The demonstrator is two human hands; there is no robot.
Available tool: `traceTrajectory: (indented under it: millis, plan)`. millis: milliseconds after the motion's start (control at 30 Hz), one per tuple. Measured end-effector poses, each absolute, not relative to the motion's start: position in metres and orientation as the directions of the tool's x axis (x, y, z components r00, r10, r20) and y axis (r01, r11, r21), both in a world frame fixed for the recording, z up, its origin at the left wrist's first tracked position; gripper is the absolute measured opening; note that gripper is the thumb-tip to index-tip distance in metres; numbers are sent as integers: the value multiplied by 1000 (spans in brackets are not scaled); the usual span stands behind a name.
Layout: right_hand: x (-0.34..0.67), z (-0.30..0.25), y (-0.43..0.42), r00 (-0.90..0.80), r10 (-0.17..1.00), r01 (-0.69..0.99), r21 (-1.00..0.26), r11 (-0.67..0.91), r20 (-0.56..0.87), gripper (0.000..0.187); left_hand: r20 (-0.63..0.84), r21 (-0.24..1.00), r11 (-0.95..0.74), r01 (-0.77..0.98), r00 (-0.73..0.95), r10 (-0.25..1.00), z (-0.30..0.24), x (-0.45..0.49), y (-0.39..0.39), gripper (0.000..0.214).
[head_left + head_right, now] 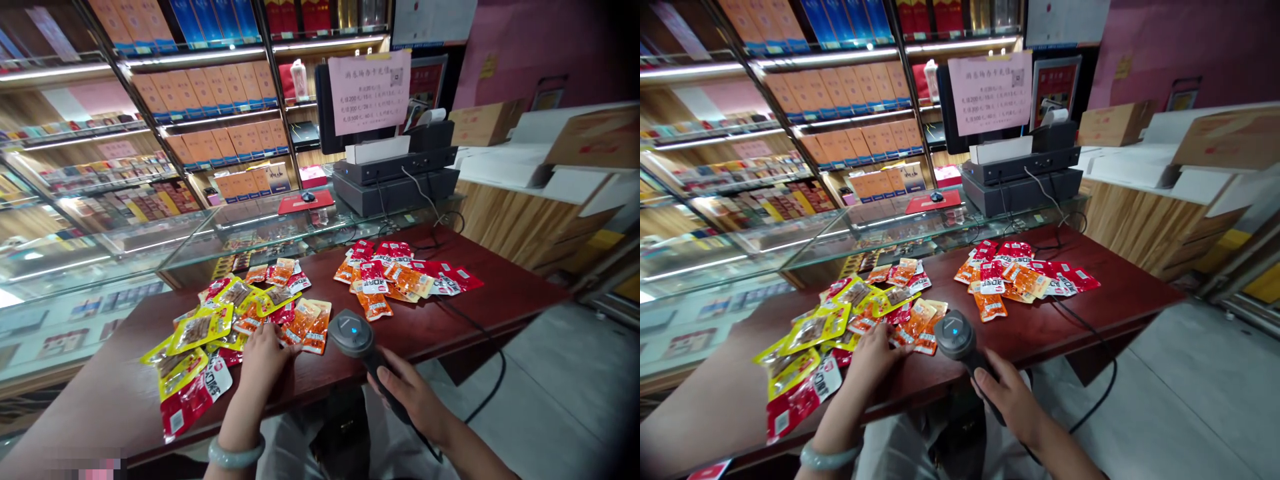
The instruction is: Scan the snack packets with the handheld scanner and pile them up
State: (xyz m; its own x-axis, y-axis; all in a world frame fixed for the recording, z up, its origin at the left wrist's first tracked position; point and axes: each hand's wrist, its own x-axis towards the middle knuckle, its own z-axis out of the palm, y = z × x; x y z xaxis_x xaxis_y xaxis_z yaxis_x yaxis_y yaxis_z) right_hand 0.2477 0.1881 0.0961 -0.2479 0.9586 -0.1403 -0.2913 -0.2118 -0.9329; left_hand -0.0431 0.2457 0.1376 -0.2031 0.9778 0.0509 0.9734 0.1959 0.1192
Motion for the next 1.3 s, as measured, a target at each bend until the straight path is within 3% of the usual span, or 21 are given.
traceTrajectory:
  millis: [167, 267, 500, 800, 1033, 1100, 1200, 1300]
  plan:
    - [249, 99, 190, -263, 956, -257, -946, -198, -129, 69, 31, 344, 253, 904, -280, 960, 135, -38, 242, 32]
    - [248, 108, 191, -284, 950, -249, -947, -204, -129, 72, 70, 418, 229, 879, -283, 957, 133, -32, 240, 31]
    - [247, 119, 193, -279, 954, -258, -949, -183, -109, 74, 35, 506, 178, 844, -226, 973, 134, -18, 245, 40]
    - [252, 118, 197, -280, 954, -286, -940, -187, -105, 74, 50, 541, 116, 833, -170, 984, 134, -3, 257, 35]
    - [265, 115, 200, -253, 963, -254, -954, -157, -91, 71, 0, 667, 80, 741, -108, 994, 134, 14, 287, 31]
    - [268, 111, 203, -200, 977, -272, -954, -125, -71, 71, -38, 773, 84, 629, -86, 996, 137, 35, 305, 31]
    - [271, 100, 209, -99, 993, -323, -943, -86, -57, 74, -146, 950, 148, 274, -31, 989, 144, 82, 335, 43]
    - [272, 88, 211, -17, 996, -369, -926, -83, -82, 78, -212, 974, 219, -57, 109, 971, 150, 125, 364, 63]
